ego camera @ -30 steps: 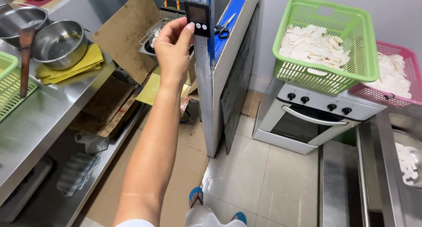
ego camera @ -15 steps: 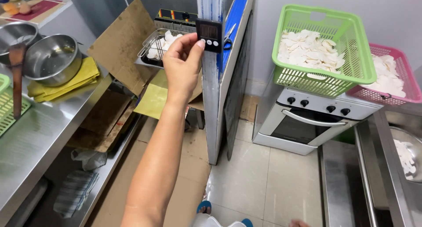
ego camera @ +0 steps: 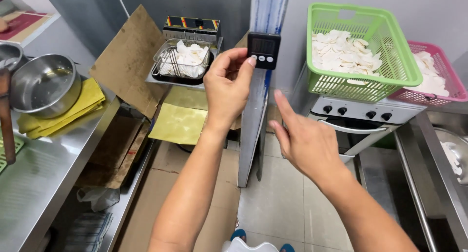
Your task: Separating thin white food slices from a bulk container into a smaller basket and adjusting a digital timer near a fryer.
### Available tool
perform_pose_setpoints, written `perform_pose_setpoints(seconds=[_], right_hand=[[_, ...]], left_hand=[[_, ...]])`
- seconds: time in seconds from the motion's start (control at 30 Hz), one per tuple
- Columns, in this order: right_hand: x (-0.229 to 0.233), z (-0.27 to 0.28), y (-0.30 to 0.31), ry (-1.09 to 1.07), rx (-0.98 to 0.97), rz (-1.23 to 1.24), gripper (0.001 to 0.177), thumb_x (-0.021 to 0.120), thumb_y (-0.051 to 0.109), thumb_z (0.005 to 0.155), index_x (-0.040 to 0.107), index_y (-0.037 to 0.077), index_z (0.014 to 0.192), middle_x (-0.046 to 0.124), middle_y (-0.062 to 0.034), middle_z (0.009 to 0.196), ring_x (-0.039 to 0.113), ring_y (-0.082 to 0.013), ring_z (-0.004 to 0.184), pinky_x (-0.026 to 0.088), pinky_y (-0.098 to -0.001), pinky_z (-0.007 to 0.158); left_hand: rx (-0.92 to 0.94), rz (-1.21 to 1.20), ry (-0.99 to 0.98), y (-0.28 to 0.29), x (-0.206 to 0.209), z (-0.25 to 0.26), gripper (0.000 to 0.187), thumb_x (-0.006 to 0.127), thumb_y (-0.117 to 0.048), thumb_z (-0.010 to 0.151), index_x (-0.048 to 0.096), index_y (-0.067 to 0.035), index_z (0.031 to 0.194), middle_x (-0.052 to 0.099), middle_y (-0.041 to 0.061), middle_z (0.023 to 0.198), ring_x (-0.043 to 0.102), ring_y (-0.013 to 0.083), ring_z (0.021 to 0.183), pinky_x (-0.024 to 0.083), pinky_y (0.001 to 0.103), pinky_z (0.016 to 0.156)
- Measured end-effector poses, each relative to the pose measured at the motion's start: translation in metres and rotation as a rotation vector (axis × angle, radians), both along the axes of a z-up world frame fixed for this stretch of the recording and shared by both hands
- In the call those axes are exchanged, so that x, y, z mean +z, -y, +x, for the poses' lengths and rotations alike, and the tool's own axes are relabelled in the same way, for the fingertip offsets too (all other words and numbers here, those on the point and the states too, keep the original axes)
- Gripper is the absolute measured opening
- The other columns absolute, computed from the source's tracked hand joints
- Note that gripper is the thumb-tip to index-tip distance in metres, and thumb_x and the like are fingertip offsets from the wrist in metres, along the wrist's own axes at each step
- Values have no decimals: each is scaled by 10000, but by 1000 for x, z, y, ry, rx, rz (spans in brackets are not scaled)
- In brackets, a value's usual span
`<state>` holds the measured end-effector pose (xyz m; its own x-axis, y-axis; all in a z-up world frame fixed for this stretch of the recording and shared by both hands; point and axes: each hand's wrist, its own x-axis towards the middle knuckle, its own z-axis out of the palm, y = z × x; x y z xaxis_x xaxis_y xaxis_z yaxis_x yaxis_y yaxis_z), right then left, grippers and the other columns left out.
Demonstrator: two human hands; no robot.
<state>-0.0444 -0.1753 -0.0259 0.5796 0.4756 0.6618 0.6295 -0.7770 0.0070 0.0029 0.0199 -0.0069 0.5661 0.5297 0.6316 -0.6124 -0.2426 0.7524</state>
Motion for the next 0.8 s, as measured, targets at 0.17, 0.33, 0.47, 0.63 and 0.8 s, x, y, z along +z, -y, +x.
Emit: perform_pose_setpoints(seconds=[0.17, 0.33, 0.47, 0.63, 0.8], right_hand=[[30, 22, -46, 67, -34, -80, 597, 561, 311, 1014, 455, 183, 1588, 672, -75, 651, 693, -330, 589, 531, -504, 500], [23, 30, -54, 237, -134, -171, 661, 636, 303, 979, 468, 188, 1608, 628, -22, 641, 662, -275, 544, 528, -452, 471], [14, 33, -53, 162, -244, -262, 730, 647, 343, 1029, 342, 196, 1675, 597, 58, 671, 588, -202, 497, 427, -390, 391], [16, 34, -54, 6, -228, -178, 738, 646, 324, 1032, 307, 250, 1683, 650, -11, 665, 608, -324, 511, 454, -487, 427], [19, 32, -55, -35, -230, -173, 754, 641, 332, 1030, 278, 255, 1686, 682, -20, 712, 628, -363, 538, 473, -524, 442]], left_hand=[[5, 19, -1, -3, 4, 1, 149, 796, -118, 871, 766, -113, 1016, 708, 15, 875, 703, 101, 754, 613, 220, 666], [12, 11, 59, -3, 6, 0, 152, 789, -119, 859, 750, -111, 1005, 692, 23, 835, 719, 129, 737, 624, 226, 658], [18, 104, 13, -2, 14, -11, 107, 720, -168, 897, 717, -119, 993, 714, 28, 930, 681, 107, 747, 597, 231, 702], [18, 64, 30, 2, 14, -6, 95, 707, -144, 896, 703, -118, 986, 700, 20, 927, 677, 101, 729, 606, 231, 701], [5, 58, 9, 1, 15, -7, 96, 703, -160, 894, 703, -123, 983, 700, 12, 922, 675, 96, 725, 601, 228, 696]])
